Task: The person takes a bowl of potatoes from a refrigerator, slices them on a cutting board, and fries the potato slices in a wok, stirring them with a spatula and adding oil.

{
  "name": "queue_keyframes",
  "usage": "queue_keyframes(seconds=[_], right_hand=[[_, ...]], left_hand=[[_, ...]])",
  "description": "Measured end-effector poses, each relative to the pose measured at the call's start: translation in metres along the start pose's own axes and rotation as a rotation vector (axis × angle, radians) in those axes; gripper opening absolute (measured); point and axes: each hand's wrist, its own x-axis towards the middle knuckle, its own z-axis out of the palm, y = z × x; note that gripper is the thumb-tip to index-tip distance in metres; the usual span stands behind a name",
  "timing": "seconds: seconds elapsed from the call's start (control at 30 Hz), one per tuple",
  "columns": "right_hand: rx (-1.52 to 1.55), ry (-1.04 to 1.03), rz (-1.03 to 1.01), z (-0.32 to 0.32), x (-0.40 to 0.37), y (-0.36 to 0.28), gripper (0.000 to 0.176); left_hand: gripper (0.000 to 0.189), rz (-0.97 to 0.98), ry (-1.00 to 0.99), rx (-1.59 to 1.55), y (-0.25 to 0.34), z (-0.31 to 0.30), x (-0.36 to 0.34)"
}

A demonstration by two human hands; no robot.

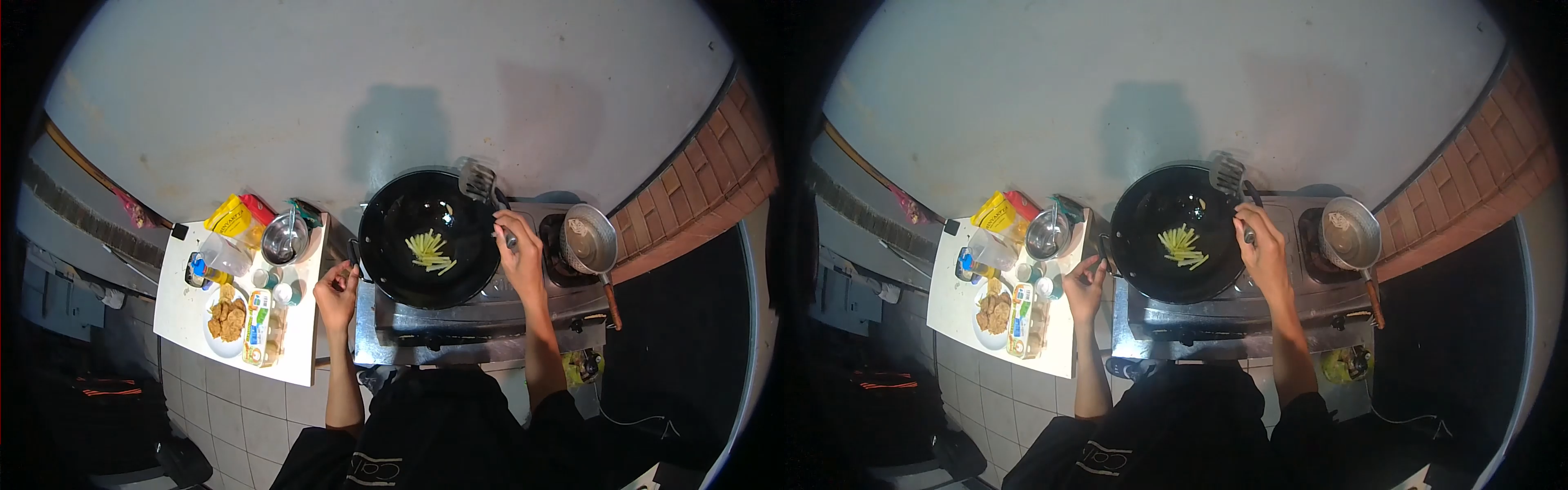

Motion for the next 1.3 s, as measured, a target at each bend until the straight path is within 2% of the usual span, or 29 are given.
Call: queue_keyframes(seconds=[0.17,0.23,0.27,0.37,0.67,1.1,1.2,1.27,1.3], right_hand=[[-0.004,0.044,0.033,-0.005,-0.014,-0.012,0.012],[0.113,0.025,0.218,-0.001,-0.02,-0.022,0.01],[0.113,0.025,0.218,0.003,-0.022,-0.02,0.01],[0.332,0.112,0.427,0.018,-0.029,-0.007,0.012],[0.349,0.061,0.369,0.05,-0.02,0.018,0.01],[0.29,-0.017,0.229,0.062,-0.002,0.025,0.008],[0.274,-0.101,0.179,0.054,-0.001,0.015,0.008],[0.185,-0.191,0.042,0.043,0.001,0.004,0.013],[0.184,-0.189,0.045,0.039,0.002,-0.001,0.013]], left_hand=[[0.025,0.031,0.007,-0.003,0.002,0.001,0.0],[0.025,0.012,0.006,-0.012,0.003,0.0,0.0],[0.025,0.012,0.006,-0.012,0.003,0.0,-0.001],[0.023,0.013,0.011,0.003,0.004,0.0,0.0],[0.021,-0.002,0.019,-0.003,0.002,-0.003,-0.002],[0.022,0.028,0.044,0.0,0.001,-0.013,-0.005],[0.022,0.028,0.048,0.004,0.001,-0.014,-0.004],[0.022,0.024,0.043,-0.001,0.0,-0.012,-0.005],[0.022,0.03,0.045,-0.001,0.0,-0.012,-0.005]])
